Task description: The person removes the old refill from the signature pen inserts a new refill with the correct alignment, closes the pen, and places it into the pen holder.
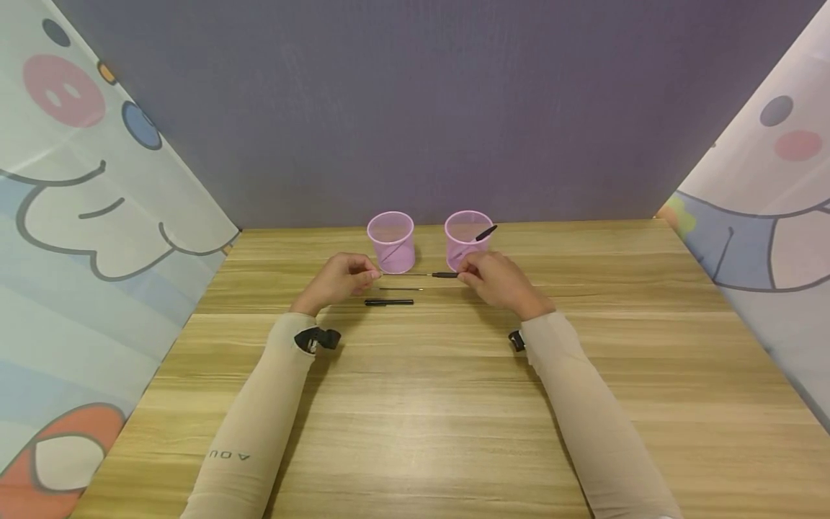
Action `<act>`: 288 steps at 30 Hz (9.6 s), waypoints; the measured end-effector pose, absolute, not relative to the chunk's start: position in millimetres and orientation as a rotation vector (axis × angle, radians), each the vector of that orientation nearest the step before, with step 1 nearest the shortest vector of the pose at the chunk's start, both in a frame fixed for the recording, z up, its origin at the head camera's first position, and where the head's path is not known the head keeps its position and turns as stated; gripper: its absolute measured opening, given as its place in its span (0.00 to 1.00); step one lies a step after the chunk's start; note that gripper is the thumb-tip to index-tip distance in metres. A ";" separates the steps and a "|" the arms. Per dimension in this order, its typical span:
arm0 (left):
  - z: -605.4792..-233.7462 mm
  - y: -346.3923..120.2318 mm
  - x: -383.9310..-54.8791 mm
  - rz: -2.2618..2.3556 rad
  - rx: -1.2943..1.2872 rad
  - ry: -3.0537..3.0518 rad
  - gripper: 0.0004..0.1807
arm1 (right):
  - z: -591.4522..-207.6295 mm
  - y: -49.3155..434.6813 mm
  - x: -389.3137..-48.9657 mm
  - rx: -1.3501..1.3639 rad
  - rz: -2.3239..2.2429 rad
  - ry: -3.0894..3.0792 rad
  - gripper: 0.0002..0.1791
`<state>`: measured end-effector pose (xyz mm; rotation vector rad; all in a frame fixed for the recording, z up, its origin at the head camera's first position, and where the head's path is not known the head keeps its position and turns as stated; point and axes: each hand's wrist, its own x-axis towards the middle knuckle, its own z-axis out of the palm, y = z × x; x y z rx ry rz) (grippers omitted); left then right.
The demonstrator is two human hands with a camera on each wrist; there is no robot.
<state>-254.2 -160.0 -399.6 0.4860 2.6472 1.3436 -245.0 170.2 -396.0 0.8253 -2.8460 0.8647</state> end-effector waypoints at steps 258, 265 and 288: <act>-398.4 -139.3 -246.5 0.925 0.672 2.848 0.05 | -395.4 169.5 -242.7 0.791 0.816 -2.804 0.05; -399.1 -145.1 -246.2 0.711 0.662 2.836 0.01 | -394.6 170.9 -243.3 0.772 0.805 -2.814 0.07; -401.3 -150.2 -244.8 0.579 0.681 2.788 0.02 | -394.5 171.2 -243.6 0.767 0.802 -2.807 0.05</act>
